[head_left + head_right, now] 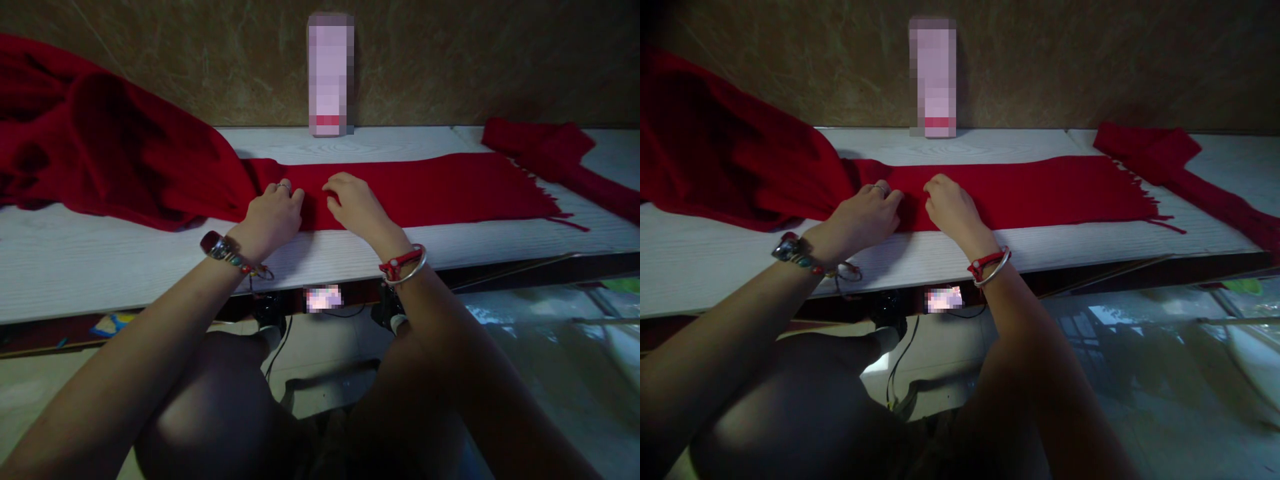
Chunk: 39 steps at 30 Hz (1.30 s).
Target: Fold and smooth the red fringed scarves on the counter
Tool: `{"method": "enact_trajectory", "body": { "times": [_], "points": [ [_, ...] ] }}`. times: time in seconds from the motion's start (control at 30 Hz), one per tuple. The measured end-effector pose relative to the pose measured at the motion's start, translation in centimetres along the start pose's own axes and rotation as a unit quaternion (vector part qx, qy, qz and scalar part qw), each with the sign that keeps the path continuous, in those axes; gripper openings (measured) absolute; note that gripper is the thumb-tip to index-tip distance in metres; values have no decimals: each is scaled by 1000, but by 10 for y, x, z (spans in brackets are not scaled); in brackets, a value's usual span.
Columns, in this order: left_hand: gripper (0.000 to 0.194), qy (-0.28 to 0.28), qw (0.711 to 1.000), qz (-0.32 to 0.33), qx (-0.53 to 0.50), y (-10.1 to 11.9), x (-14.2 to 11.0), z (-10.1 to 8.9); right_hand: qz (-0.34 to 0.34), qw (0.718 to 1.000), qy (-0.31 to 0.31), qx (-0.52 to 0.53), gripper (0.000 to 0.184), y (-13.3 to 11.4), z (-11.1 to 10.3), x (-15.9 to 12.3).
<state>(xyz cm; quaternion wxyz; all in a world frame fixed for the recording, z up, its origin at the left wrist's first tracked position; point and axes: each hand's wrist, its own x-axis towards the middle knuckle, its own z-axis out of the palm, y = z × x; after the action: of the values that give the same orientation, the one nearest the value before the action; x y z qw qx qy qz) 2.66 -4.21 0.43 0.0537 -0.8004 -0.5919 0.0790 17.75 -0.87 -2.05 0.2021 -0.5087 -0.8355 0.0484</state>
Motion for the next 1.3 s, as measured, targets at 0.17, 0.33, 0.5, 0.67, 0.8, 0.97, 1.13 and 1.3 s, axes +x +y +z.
{"method": "enact_trajectory", "body": {
  "times": [0.17, 0.33, 0.5, 0.67, 0.8, 0.97, 1.13, 1.3],
  "points": [
    [45, -32, 999, -18, 2, 2, -1, 0, 40, 998, -28, -38, 47, -2, 2, -1],
    [54, -83, 995, -42, -26, 0, 5, 5, 72, 985, -150, -35, 50, 2, 0, -5],
    [58, -101, 993, -46, -35, -2, 7, 8, 93, 985, -143, -21, 52, 27, -7, -8],
    [56, -77, 996, -27, -28, -1, 3, 4, 121, 990, -76, -19, 52, 75, -9, -17],
    [55, -92, 994, -47, -23, 4, -1, -3, 121, 991, -49, -19, 53, 82, -16, -27],
    [58, -73, 997, -3, -32, 2, 6, 3, 69, 994, -84, -8, 52, 45, -19, -29],
    [67, -90, 991, 80, -58, -5, 24, 19, 29, 992, -122, -24, 51, 23, -11, -29],
    [68, -91, 992, 84, -38, -3, 28, 20, 49, 991, -118, -46, 50, 37, -14, -34]
  ]
}}
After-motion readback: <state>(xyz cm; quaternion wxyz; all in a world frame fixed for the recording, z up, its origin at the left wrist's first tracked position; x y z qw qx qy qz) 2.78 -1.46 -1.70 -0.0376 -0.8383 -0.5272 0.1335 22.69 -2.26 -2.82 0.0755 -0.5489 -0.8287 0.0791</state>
